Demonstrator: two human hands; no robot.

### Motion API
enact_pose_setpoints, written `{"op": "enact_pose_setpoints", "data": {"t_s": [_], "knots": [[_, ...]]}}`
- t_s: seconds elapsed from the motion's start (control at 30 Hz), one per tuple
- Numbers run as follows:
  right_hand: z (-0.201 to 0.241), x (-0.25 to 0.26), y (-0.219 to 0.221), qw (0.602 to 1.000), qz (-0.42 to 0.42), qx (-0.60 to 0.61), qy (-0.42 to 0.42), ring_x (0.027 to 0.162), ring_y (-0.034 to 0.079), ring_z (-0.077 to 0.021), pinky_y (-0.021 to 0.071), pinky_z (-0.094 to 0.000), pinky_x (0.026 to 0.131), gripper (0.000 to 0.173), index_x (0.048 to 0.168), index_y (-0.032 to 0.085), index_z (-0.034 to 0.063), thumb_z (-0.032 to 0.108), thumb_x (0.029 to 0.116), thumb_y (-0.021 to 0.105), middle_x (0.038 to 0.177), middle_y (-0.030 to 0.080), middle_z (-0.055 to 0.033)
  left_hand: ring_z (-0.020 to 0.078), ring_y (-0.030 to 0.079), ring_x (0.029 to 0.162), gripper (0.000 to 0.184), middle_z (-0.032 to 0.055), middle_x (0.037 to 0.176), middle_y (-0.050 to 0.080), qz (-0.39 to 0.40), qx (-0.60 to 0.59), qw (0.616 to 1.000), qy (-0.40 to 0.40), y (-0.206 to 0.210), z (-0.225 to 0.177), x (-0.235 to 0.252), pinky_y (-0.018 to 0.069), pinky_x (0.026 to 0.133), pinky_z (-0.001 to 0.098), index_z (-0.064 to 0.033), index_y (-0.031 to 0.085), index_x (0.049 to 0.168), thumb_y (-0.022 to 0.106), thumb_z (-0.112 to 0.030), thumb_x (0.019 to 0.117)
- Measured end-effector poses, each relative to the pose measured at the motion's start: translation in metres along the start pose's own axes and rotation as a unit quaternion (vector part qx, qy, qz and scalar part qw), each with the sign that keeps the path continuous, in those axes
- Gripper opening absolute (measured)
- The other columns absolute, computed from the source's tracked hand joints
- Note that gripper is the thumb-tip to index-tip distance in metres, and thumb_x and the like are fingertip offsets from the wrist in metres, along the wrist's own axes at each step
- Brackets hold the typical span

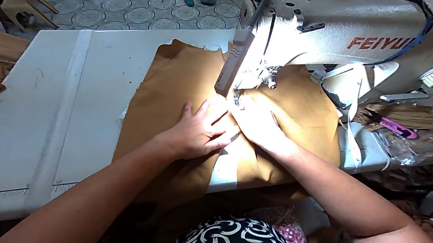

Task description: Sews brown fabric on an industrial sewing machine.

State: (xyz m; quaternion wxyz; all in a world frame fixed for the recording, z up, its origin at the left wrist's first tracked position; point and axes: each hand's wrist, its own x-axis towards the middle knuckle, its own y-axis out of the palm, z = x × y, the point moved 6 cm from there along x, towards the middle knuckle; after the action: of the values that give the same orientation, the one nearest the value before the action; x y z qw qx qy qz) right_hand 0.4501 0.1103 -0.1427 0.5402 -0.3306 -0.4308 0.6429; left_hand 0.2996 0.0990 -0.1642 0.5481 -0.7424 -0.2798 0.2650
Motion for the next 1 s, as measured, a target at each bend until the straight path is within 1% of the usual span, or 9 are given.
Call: {"op": "enact_pose_setpoints", "data": {"t_s": [0.1,0.17,0.23,0.3,0.37,0.43,0.57,0.83,1.0], "knots": [[-0.003,0.000,0.000,1.000,0.001,0.025,-0.003,0.087,0.068,-0.0413,0.0524,-0.0588,0.070,0.029,0.109,0.063,-0.0024,0.026,0.1045,0.056,0.092,0.065,-0.0233,0.0363,0.038,0.149,0.054,0.0070,0.153,0.055,-0.094,-0.018,0.995,0.039,-0.001,-0.027,0.001,0.0165,0.111,0.0807,-0.0172,0.069,0.135,0.035,-0.047,0.1057],[-0.007,-0.001,-0.002,0.999,-0.003,0.051,-0.004,0.081,0.067,-0.0393,0.0524,-0.0576,0.066,0.022,0.101,0.065,-0.0013,0.021,0.1004,0.064,0.086,0.065,-0.0217,0.0316,0.059,0.131,0.046,0.0105,0.131,0.069,-0.160,-0.039,0.986,0.038,0.001,-0.035,0.001,0.0334,0.109,0.0709,-0.0068,0.074,0.118,0.038,-0.033,0.1060],[-0.008,-0.002,-0.002,0.999,-0.006,0.035,-0.012,0.079,0.067,-0.0386,0.0522,-0.0565,0.064,0.023,0.102,0.064,-0.0006,0.022,0.1005,0.064,0.084,0.064,-0.0211,0.0266,0.069,0.108,0.036,0.0104,0.106,0.074,-0.248,-0.056,0.967,0.011,0.003,-0.030,0.002,0.0486,0.098,0.0528,-0.0044,0.075,0.102,0.044,-0.022,0.1026],[-0.008,-0.004,-0.002,0.999,-0.024,0.011,-0.037,0.079,0.068,-0.0385,0.0530,-0.0557,0.064,0.023,0.105,0.064,-0.0017,0.021,0.1020,0.062,0.085,0.065,-0.0215,0.0297,0.066,0.114,0.031,0.0128,0.112,0.072,-0.280,-0.074,0.956,-0.046,0.009,-0.021,0.001,0.0468,0.101,0.0535,-0.0042,0.073,0.112,0.047,-0.018,0.1008],[-0.008,-0.007,-0.003,0.997,-0.055,-0.002,-0.056,0.077,0.068,-0.0376,0.0533,-0.0538,0.063,0.023,0.106,0.065,-0.0022,0.020,0.1031,0.059,0.083,0.065,-0.0208,0.0337,0.042,0.147,0.044,0.0075,0.148,0.057,-0.206,-0.072,0.972,-0.092,0.012,-0.014,0.000,0.0243,0.113,0.0723,-0.0166,0.061,0.142,0.043,-0.025,0.1028],[-0.007,-0.007,-0.002,0.993,-0.080,-0.030,-0.076,0.079,0.069,-0.0378,0.0543,-0.0531,0.063,0.023,0.108,0.068,-0.0024,0.018,0.1034,0.057,0.085,0.067,-0.0209,0.0348,0.020,0.157,0.052,-0.0015,0.164,0.040,-0.132,-0.051,0.986,-0.085,0.014,-0.010,0.001,0.0095,0.111,0.0820,-0.0304,0.048,0.155,0.038,-0.033,0.1036],[-0.007,-0.008,0.004,0.994,-0.075,-0.034,-0.077,0.087,0.070,-0.0369,0.0553,-0.0546,0.067,0.017,0.102,0.073,0.0015,0.013,0.0992,0.061,0.093,0.070,-0.0190,0.0366,0.020,0.157,0.052,-0.0057,0.163,0.041,-0.100,-0.023,0.994,-0.030,0.013,-0.004,0.001,0.0061,0.109,0.0844,-0.0345,0.050,0.153,0.034,-0.039,0.1040],[-0.005,-0.008,0.007,0.994,-0.033,-0.045,-0.090,0.101,0.069,-0.0379,0.0550,-0.0564,0.077,0.022,0.110,0.077,0.0040,0.013,0.0994,0.060,0.108,0.071,-0.0198,0.0369,0.022,0.156,0.050,-0.0065,0.161,0.044,-0.095,-0.031,0.995,0.013,0.012,0.008,0.005,0.0080,0.108,0.0846,-0.0349,0.055,0.149,0.036,-0.043,0.1041],[-0.005,-0.001,0.009,0.993,-0.036,-0.052,-0.104,0.097,0.070,-0.0377,0.0554,-0.0558,0.075,0.020,0.108,0.077,0.0039,0.012,0.0995,0.060,0.104,0.071,-0.0198,0.0355,0.024,0.156,0.049,-0.0081,0.161,0.044,-0.090,-0.025,0.995,0.028,0.008,0.017,0.010,0.0101,0.108,0.0850,-0.0348,0.056,0.149,0.039,-0.042,0.1035]]}}
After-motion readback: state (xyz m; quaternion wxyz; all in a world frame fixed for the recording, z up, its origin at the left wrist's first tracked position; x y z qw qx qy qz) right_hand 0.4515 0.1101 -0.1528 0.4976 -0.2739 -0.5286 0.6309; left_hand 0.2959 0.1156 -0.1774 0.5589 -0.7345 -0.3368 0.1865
